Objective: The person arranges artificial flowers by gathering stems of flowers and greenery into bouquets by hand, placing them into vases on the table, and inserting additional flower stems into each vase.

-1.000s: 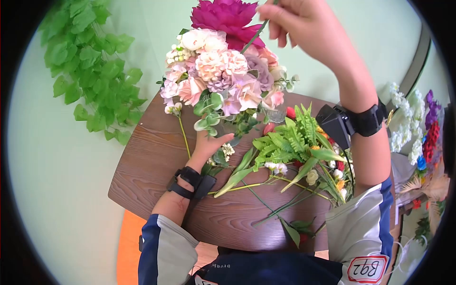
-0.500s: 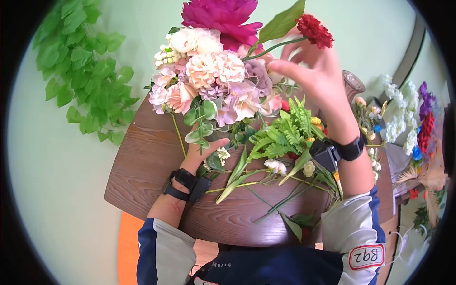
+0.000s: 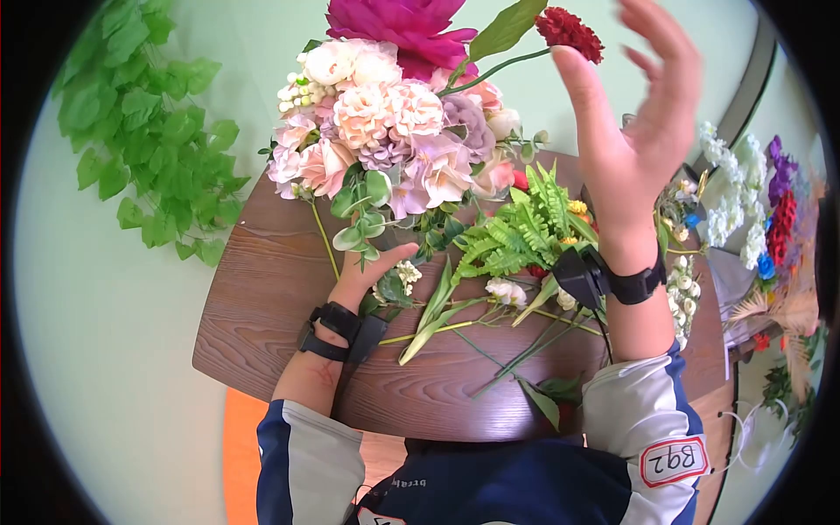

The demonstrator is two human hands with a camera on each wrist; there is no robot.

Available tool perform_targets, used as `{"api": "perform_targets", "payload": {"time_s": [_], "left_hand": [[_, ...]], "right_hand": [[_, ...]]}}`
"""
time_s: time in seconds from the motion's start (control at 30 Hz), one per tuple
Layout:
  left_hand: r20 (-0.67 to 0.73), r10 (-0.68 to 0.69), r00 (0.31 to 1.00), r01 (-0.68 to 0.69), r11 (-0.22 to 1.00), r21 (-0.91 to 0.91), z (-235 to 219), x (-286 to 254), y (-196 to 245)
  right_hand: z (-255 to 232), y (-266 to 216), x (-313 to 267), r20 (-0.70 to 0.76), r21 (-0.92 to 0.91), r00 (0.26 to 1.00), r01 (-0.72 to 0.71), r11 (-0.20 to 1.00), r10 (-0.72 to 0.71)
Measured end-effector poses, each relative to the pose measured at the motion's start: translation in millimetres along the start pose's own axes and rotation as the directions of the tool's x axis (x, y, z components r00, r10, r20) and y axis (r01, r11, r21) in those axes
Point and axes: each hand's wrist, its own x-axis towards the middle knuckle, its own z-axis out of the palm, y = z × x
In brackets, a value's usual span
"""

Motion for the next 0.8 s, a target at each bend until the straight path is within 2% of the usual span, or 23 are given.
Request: {"api": "perform_targets", "payload": {"time_s": [0.03, 0.07, 0.1, 0.13, 0.2, 0.23, 0.3, 0.33, 0.4, 0.43, 0.5, 0.53, 0.6, 0.63, 0.7, 0.73, 0.77, 0.8], "left_hand": [[0.032, -0.035, 0.999, 0.034, 0.999, 0.04, -1.9, -0.7, -3.8], [0.063, -0.073, 0.995, 0.067, 0.994, 0.082, -2.8, -0.2, -1.6], [0.066, -0.072, 0.995, 0.067, 0.994, 0.082, -2.3, 0.0, 0.6], [0.053, -0.077, 0.996, 0.075, 0.997, 0.029, -0.9, -0.9, 3.1], [0.037, -0.084, 0.996, 0.085, 0.996, -0.027, 0.6, -0.8, 9.7], [0.035, -0.055, 0.998, 0.056, 0.998, -0.011, 0.4, -0.3, 11.1], [0.028, -0.028, 0.999, 0.028, 1.0, 0.008, 1.4, -0.5, 10.6], [0.003, -0.026, 1.0, 0.026, 0.999, -0.032, 3.1, -0.7, 8.0], [-0.021, -0.026, 0.999, 0.024, 0.997, -0.072, 3.2, -1.1, 5.0], [0.014, -0.057, 0.998, 0.057, 0.998, -0.008, 0.8, -1.4, 3.5], [0.048, -0.093, 0.994, 0.09, 0.994, 0.058, -1.9, -2.1, -1.6], [0.044, -0.097, 0.994, 0.092, 0.991, 0.094, -1.9, -2.5, -6.6], [0.037, -0.101, 0.994, 0.096, 0.987, 0.127, -0.9, -2.5, -12.3], [0.036, -0.06, 0.998, 0.057, 0.995, 0.087, -0.4, -1.7, -14.8], [0.032, -0.02, 0.999, 0.018, 0.999, 0.046, 0.4, -0.7, -3.7], [0.039, -0.081, 0.996, 0.079, 0.996, 0.048, -0.3, -1.7, 2.4], [0.047, -0.141, 0.989, 0.138, 0.989, 0.05, -0.5, -1.8, 9.1], [0.048, -0.14, 0.989, 0.138, 0.989, 0.05, 0.0, -1.9, 7.3]], "right_hand": [[-8.8, -9.9, 1.8, 0.41, -0.425, 0.888, -0.015, 0.905, 0.208], [-14.9, -14.7, 0.5, 0.605, -0.736, 0.598, 0.169, 0.656, 0.525], [-20.0, -11.3, -4.5, 0.571, -0.716, 0.597, 0.025, 0.698, 0.563], [-23.3, -13.1, -2.8, 0.678, -0.719, 0.534, 0.335, 0.609, 0.506], [-17.9, -10.9, -12.4, 0.743, -0.653, 0.542, 0.455, 0.606, 0.393], [-16.1, -11.7, -14.2, 0.744, -0.651, 0.54, 0.454, 0.608, 0.393], [-12.9, -13.8, -16.5, 0.743, -0.658, 0.49, 0.409, 0.633, 0.456], [-13.1, -13.9, -16.7, 0.744, -0.657, 0.49, 0.407, 0.635, 0.455], [-15.2, -15.6, -15.6, 0.679, -0.731, 0.412, 0.295, 0.616, 0.608], [-14.2, -18.4, -15.1, 0.678, -0.732, 0.413, 0.294, 0.615, 0.609], [-10.1, -24.6, -12.5, 0.464, -0.878, 0.393, 0.087, 0.47, 0.794], [-12.1, -23.7, -8.6, 0.463, -0.879, 0.391, 0.087, 0.469, 0.795], [-16.7, -18.1, 0.8, 0.652, -0.756, 0.276, 0.305, 0.579, 0.706], [-16.7, -15.0, -0.2, 0.653, -0.755, 0.273, 0.306, 0.58, 0.706], [-15.5, -10.1, -4.5, 0.61, -0.699, 0.443, -0.091, 0.71, 0.657], [-16.4, -10.5, -2.9, 0.609, -0.7, 0.442, -0.092, 0.709, 0.659], [-17.7, -11.9, -0.4, 0.586, -0.672, 0.368, -0.276, 0.687, 0.722], [-18.5, -12.1, 1.3, 0.572, -0.63, 0.283, -0.449, 0.634, 0.77]]}}
